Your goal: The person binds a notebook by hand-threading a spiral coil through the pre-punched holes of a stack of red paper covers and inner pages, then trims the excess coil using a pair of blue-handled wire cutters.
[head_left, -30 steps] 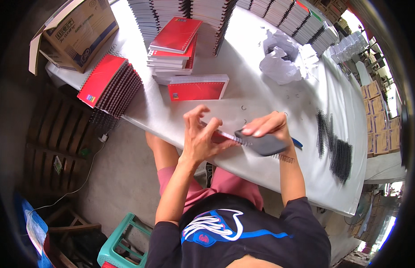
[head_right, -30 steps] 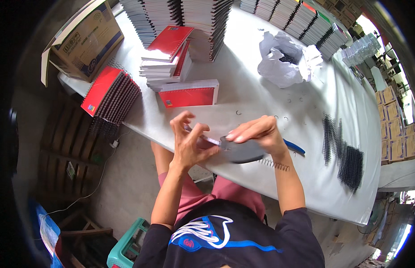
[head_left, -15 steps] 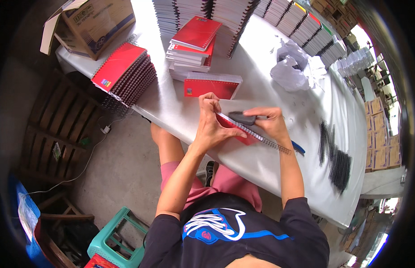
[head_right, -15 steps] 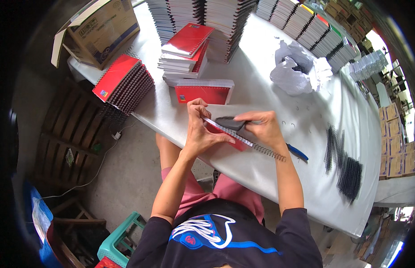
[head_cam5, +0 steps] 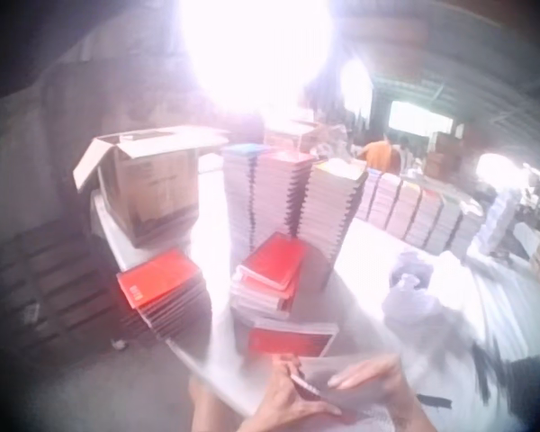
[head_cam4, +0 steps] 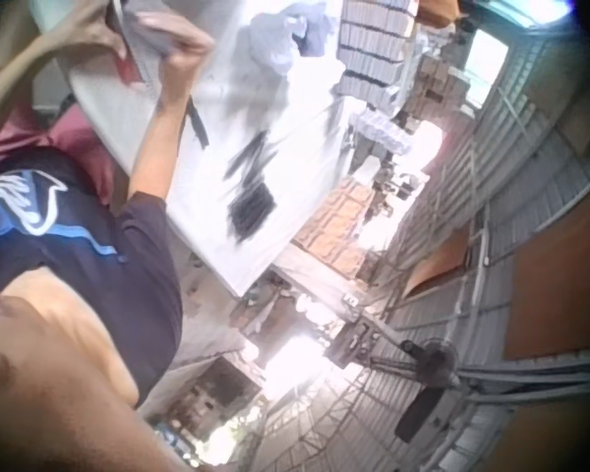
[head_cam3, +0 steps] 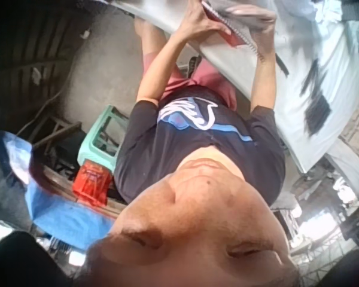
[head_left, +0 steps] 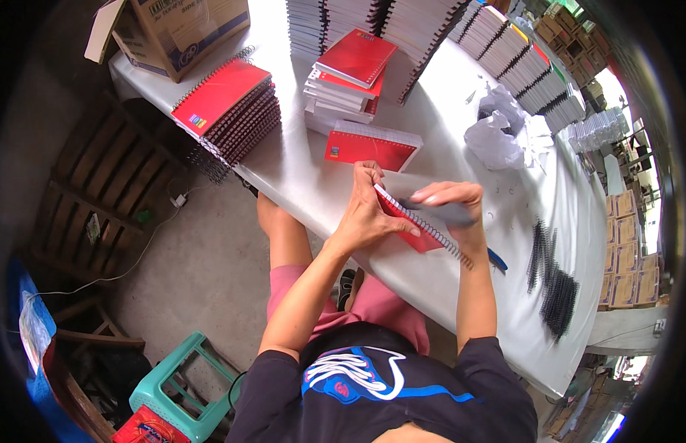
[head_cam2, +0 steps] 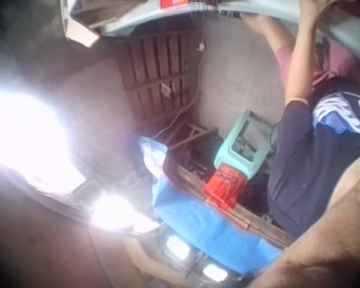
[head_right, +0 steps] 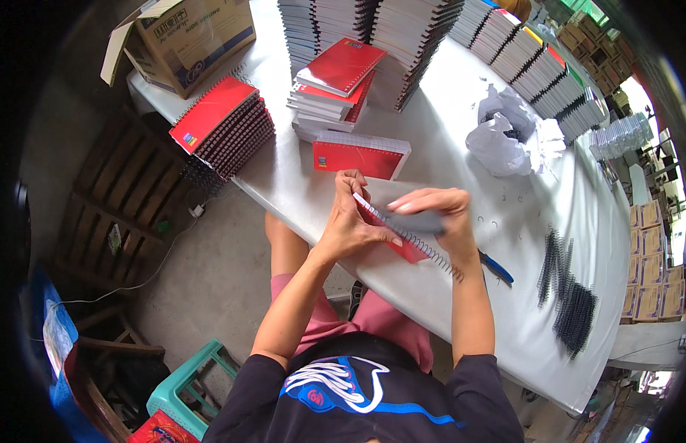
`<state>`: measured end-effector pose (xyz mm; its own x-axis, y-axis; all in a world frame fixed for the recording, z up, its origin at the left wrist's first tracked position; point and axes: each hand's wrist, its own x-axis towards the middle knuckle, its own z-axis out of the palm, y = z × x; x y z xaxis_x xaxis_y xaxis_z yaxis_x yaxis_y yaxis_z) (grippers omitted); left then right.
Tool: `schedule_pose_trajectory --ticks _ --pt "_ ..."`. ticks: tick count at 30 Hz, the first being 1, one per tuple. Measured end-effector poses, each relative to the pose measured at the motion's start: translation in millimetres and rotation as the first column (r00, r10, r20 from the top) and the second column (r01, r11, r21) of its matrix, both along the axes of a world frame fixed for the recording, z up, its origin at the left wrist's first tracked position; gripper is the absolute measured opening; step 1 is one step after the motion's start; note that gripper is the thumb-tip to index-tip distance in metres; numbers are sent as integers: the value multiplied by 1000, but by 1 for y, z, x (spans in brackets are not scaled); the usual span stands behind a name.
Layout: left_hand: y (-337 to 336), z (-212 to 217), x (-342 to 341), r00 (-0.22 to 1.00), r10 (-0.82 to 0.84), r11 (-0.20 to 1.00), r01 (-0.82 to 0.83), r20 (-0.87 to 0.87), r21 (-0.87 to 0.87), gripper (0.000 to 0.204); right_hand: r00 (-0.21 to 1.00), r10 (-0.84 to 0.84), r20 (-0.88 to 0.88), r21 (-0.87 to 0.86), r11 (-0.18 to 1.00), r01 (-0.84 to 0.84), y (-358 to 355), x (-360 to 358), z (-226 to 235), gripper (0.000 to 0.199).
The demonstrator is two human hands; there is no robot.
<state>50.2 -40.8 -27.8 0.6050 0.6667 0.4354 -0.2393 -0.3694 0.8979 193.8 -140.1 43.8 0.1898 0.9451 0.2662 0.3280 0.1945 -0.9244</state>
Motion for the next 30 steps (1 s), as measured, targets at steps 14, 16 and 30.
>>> schedule_pose_trajectory --ticks 14,16,30 --pt "3 -1 -2 997 -3 998 -2 76 69 64 924 -337 181 -125 924 361 -17 13 11 35" --pt "4 11 -8 984 -156 969 170 90 -178 46 738 -498 456 -101 795 598 -54 39 1 39" --pt "-11 12 -14 980 -22 857 122 200 -501 25 345 -545 764 28 563 826 -164 -27 -39 42"
